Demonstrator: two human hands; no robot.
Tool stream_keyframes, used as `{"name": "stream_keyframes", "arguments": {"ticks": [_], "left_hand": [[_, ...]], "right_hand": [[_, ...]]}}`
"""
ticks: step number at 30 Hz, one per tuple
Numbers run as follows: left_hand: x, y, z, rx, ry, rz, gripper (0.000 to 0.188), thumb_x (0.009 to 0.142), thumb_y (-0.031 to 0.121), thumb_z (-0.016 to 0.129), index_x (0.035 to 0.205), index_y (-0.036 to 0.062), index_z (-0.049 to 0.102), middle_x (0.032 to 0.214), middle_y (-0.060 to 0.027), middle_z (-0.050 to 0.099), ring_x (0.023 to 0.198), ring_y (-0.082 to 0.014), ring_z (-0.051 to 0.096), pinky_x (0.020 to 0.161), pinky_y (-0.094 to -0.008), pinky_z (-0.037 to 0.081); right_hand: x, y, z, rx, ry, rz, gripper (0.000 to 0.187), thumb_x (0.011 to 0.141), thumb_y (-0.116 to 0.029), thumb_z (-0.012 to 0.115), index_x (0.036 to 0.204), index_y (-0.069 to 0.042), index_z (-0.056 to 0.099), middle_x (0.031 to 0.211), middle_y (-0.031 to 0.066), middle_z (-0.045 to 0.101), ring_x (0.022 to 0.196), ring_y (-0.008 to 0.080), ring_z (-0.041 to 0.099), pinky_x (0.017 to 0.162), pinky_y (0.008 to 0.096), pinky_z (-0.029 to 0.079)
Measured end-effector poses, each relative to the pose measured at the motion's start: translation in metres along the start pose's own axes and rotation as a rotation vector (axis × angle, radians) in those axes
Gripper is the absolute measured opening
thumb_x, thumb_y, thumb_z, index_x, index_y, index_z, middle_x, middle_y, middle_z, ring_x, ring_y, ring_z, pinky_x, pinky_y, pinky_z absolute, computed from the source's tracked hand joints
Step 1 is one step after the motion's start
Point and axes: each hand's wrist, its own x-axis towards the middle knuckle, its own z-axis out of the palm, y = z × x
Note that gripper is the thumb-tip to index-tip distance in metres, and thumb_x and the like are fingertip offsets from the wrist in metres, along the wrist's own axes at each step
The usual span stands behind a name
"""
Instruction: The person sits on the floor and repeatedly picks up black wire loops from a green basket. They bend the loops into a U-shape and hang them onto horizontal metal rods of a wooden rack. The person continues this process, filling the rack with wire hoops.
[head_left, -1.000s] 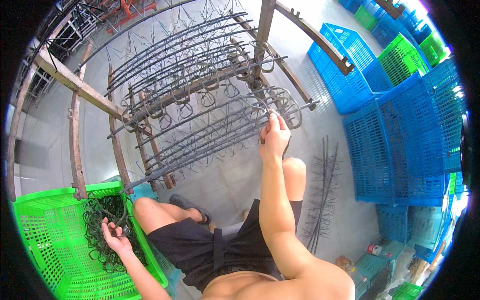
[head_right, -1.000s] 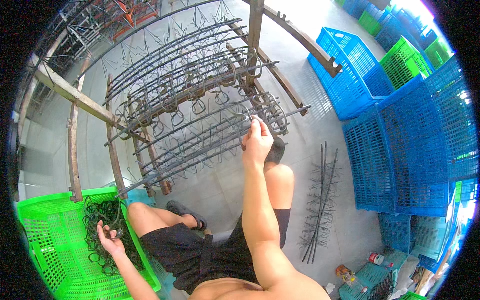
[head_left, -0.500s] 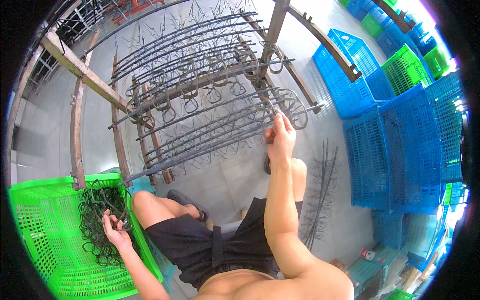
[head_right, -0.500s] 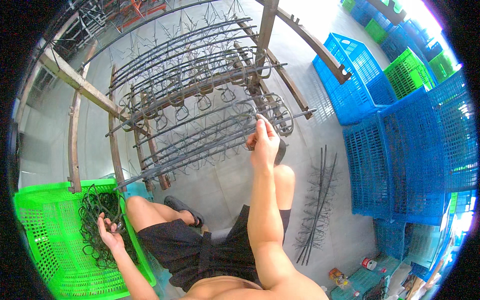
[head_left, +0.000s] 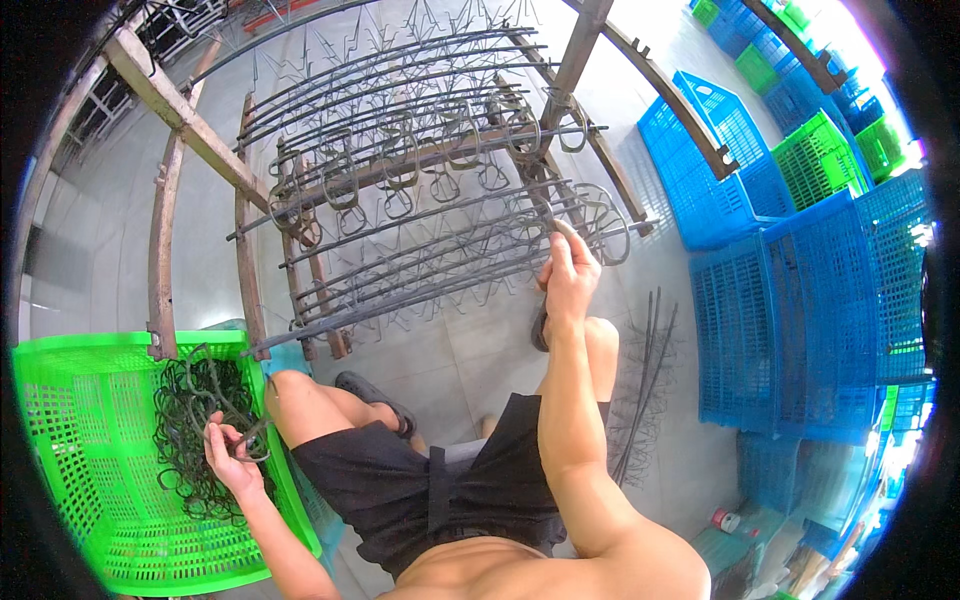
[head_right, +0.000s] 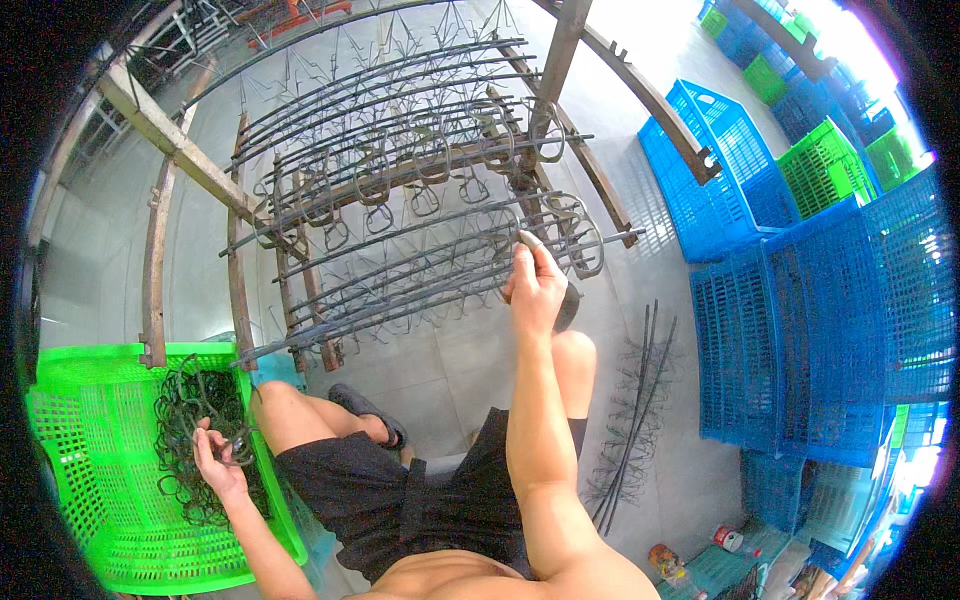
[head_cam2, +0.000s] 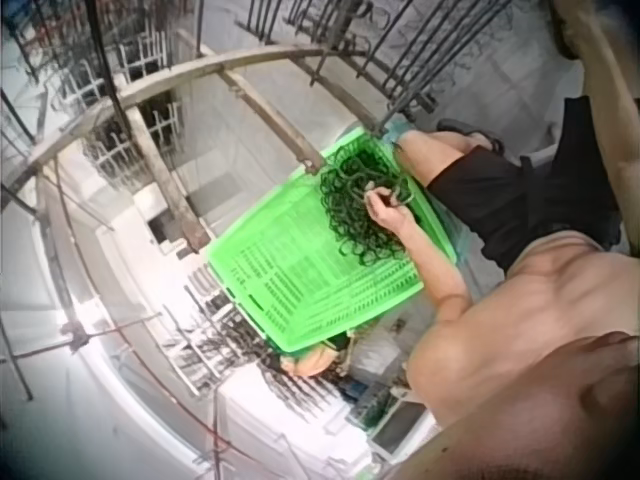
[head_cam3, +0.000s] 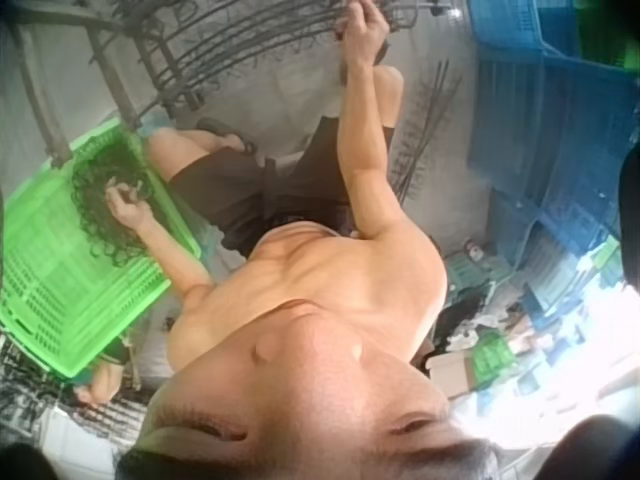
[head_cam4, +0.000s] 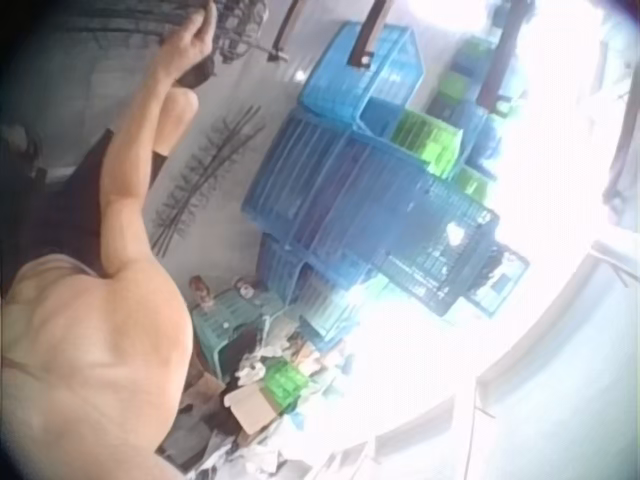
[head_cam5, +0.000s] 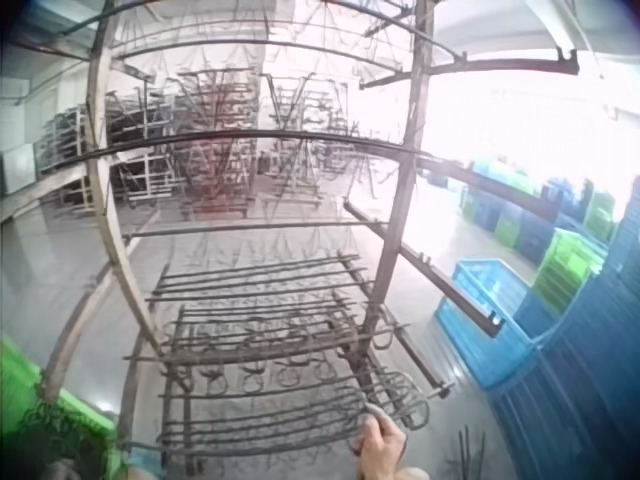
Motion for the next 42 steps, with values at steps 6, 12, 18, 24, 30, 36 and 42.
{"name": "stream_keyframes", "arguments": {"ticks": [6, 12, 18, 24, 30, 36, 42], "left_hand": [[-0.013, -0.005, -0.001, 0.213, -0.112, 0.052, 0.028, 0.092, 0.022, 0.049, 0.101, -0.0014, 0.061, 0.058, 0.0041, 0.048, 0.052, -0.0020, 0.035, 0.049, -0.0175, 0.024], [-0.031, 0.013, 0.010, 0.274, -0.150, -0.019, 0.026, 0.090, 0.019, 0.052, 0.102, -0.0012, 0.063, 0.067, 0.0010, 0.056, 0.057, -0.0057, 0.044, 0.054, -0.0194, 0.033], [-0.047, 0.007, 0.028, 0.276, -0.295, -0.024, 0.026, 0.091, 0.020, 0.051, 0.103, 0.0004, 0.063, 0.077, 0.0008, 0.058, 0.066, -0.0037, 0.047, 0.058, -0.0174, 0.034], [-0.051, -0.004, 0.021, 0.307, -0.219, 0.105, 0.019, 0.090, 0.012, 0.050, 0.097, -0.0009, 0.063, 0.070, 0.0030, 0.051, 0.062, -0.0040, 0.042, 0.056, -0.0188, 0.033], [-0.035, -0.014, 0.000, 0.011, -0.171, 0.015, 0.016, 0.078, 0.002, 0.062, 0.094, 0.0026, 0.057, 0.078, 0.0016, 0.049, 0.068, -0.0050, 0.043, 0.061, -0.0183, 0.034], [-0.029, -0.010, -0.017, 0.073, -0.304, -0.085, 0.029, 0.069, -0.006, 0.063, 0.093, 0.0052, 0.052, 0.085, -0.0001, 0.045, 0.076, -0.0082, 0.043, 0.069, -0.0206, 0.040], [-0.021, -0.015, -0.028, 0.115, -0.424, -0.021, 0.019, 0.069, -0.006, 0.059, 0.080, 0.0056, 0.049, 0.088, -0.0024, 0.043, 0.077, -0.0099, 0.042, 0.069, -0.0226, 0.036]], "right_hand": [[0.004, -0.003, -0.002, 0.255, 0.001, 0.131, 0.022, 0.091, -0.022, 0.054, 0.105, -0.006, 0.060, 0.055, -0.0021, 0.043, 0.046, 0.0091, 0.042, 0.040, 0.0254, 0.034], [-0.086, -0.027, 0.050, -0.807, 0.333, -0.568, 0.035, 0.086, -0.014, 0.057, 0.116, 0.001, 0.046, 0.108, 0.0200, 0.044, 0.104, 0.0346, 0.038, 0.090, 0.0408, 0.033], [-0.255, 0.016, 0.145, -0.271, -0.932, 0.123, 0.041, 0.086, -0.013, 0.055, 0.121, 0.004, 0.042, 0.105, 0.0199, 0.056, 0.098, 0.0265, 0.056, 0.087, 0.0346, 0.044], [-0.229, 0.035, 0.146, -0.197, -0.552, -0.305, 0.027, 0.094, -0.011, 0.043, 0.118, 0.000, 0.049, 0.075, 0.0038, 0.053, 0.066, 0.0141, 0.057, 0.062, 0.0260, 0.046], [-0.087, 0.003, 0.073, -0.017, 0.096, -0.141, 0.022, 0.093, -0.014, 0.044, 0.110, -0.004, 0.053, 0.059, -0.0032, 0.042, 0.043, 0.0041, 0.038, 0.037, 0.0186, 0.029], [-0.052, 0.018, 0.059, 0.114, 0.150, -0.021, 0.022, 0.093, -0.012, 0.045, 0.111, -0.003, 0.054, 0.060, -0.0036, 0.039, 0.043, 0.0044, 0.036, 0.037, 0.0201, 0.028], [-0.043, 0.016, 0.058, 0.152, 0.088, 0.095, 0.024, 0.091, -0.011, 0.045, 0.110, -0.002, 0.056, 0.058, -0.0031, 0.040, 0.043, 0.0051, 0.036, 0.038, 0.0210, 0.030]]}}
